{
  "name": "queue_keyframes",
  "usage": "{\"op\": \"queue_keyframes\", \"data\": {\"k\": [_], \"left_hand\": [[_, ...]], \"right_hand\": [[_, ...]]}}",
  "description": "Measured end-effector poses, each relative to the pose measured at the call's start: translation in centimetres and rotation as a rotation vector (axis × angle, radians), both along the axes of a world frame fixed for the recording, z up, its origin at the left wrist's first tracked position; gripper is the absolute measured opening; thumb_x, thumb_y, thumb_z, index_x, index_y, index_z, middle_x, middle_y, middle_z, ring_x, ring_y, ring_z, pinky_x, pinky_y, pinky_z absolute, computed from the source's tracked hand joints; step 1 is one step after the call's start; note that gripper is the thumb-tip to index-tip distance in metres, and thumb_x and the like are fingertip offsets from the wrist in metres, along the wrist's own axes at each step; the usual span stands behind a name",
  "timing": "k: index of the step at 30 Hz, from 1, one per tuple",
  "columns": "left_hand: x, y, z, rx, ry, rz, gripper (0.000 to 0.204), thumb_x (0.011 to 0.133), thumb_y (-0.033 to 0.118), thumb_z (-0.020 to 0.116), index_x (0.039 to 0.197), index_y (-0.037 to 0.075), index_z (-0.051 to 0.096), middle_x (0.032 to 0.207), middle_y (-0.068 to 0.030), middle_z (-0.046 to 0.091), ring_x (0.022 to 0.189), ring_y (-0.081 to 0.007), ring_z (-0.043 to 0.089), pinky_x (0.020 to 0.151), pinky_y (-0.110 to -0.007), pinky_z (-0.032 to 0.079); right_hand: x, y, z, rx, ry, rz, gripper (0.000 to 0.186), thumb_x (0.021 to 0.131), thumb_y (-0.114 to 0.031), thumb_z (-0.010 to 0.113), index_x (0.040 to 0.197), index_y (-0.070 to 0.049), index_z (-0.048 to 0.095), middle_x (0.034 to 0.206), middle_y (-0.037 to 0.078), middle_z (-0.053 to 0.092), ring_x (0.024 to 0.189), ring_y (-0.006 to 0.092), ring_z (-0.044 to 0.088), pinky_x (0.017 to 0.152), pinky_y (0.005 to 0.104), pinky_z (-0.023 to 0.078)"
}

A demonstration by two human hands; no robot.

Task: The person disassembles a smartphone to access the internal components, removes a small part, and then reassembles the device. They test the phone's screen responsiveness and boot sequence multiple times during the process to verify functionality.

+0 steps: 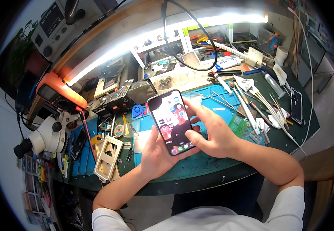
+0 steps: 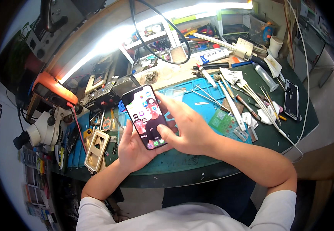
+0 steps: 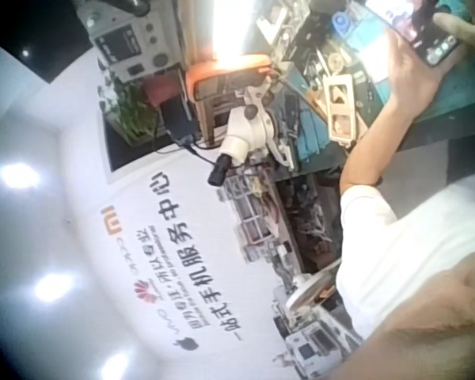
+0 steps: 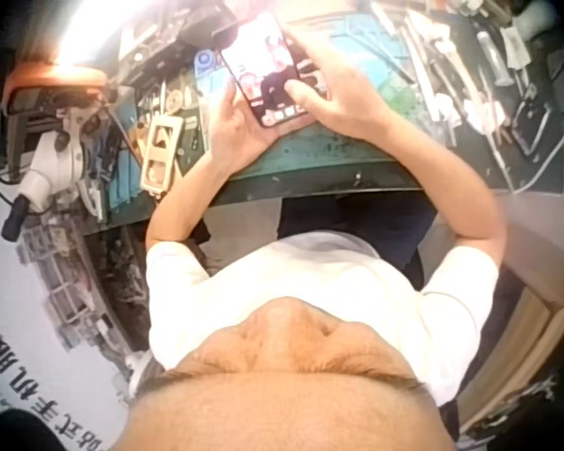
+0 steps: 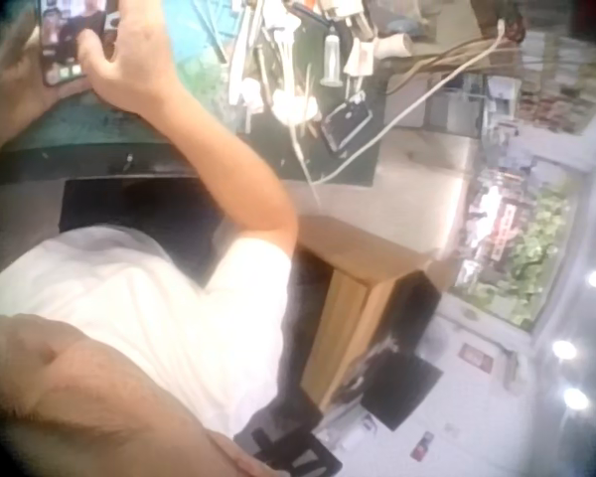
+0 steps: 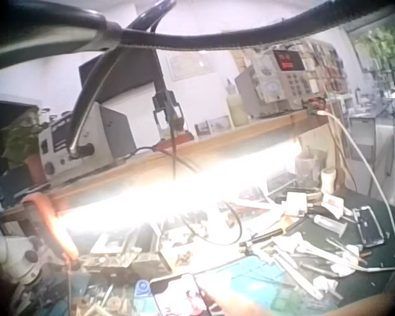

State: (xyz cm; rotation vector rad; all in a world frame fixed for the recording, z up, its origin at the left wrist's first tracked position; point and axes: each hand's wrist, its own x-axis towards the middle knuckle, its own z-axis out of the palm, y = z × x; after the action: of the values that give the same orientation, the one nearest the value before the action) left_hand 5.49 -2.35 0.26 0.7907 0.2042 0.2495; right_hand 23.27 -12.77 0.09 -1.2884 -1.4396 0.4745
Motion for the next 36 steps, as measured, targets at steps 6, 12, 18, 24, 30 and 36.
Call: {"op": "queue_keyframes", "data": {"k": [6,12,18,24,30,36], "left_hand": [[-0.6,0.7,-1.2,-0.1,-0.155,-0.093,0.075,0.104,0.065,0.019,0.157,0.013,0.028,0.155,-0.0133,0.04,0.139,-0.0294,0.046,0.114,-0.058,0.039],[-0.7,1.3,-2.0,-0.141,-0.246,-0.076,0.075,0.103,0.067,0.021,0.153,0.012,0.033,0.145,-0.0104,0.051,0.135,-0.0283,0.051,0.114,-0.055,0.04],[-0.8,0.9,-1.8,-0.132,-0.175,-0.015,0.076,0.103,0.068,0.021,0.153,0.012,0.034,0.143,-0.0133,0.052,0.132,-0.0277,0.053,0.112,-0.051,0.042],[-0.7,1.0,-2.2,-0.097,-0.195,-0.012,0.076,0.103,0.068,0.02,0.153,0.012,0.035,0.144,-0.013,0.052,0.133,-0.0279,0.052,0.112,-0.051,0.042],[-0.8,0.8,-1.9,-0.104,-0.165,0.015,0.079,0.102,0.07,0.021,0.153,0.012,0.036,0.143,-0.0129,0.052,0.134,-0.0281,0.052,0.112,-0.05,0.042],[-0.7,0.7,-1.5,-0.015,-0.096,0.022,0.075,0.102,0.07,0.024,0.154,0.018,0.036,0.144,-0.0081,0.053,0.134,-0.0261,0.052,0.108,-0.045,0.046]], "right_hand": [[-0.1,0.2,-0.4,0.091,-0.062,-0.043,0.072,0.088,-0.018,0.066,0.151,0.001,0.037,0.133,0.022,0.054,0.12,0.0334,0.055,0.101,0.0431,0.048],[-0.7,-0.3,0.9,0.311,-0.631,-0.203,0.064,0.08,-0.029,0.076,0.139,-0.015,0.057,0.142,0.017,0.047,0.13,0.0346,0.045,0.106,0.0451,0.042],[-1.2,-0.4,0.8,0.293,-0.733,-0.188,0.059,0.074,-0.034,0.077,0.129,-0.019,0.065,0.145,0.014,0.047,0.134,0.0327,0.043,0.108,0.0437,0.039],[-1.0,-0.4,0.7,0.278,-0.732,-0.173,0.059,0.076,-0.036,0.077,0.131,-0.019,0.065,0.146,0.014,0.047,0.134,0.0323,0.043,0.108,0.0435,0.039],[-0.9,-0.4,0.6,0.263,-0.738,-0.147,0.062,0.078,-0.037,0.079,0.136,-0.024,0.063,0.147,0.015,0.043,0.132,0.0341,0.042,0.108,0.0461,0.039],[-0.9,-0.5,0.7,0.262,-0.745,-0.155,0.062,0.078,-0.037,0.079,0.136,-0.024,0.063,0.147,0.015,0.043,0.132,0.0342,0.042,0.108,0.046,0.039]]}}
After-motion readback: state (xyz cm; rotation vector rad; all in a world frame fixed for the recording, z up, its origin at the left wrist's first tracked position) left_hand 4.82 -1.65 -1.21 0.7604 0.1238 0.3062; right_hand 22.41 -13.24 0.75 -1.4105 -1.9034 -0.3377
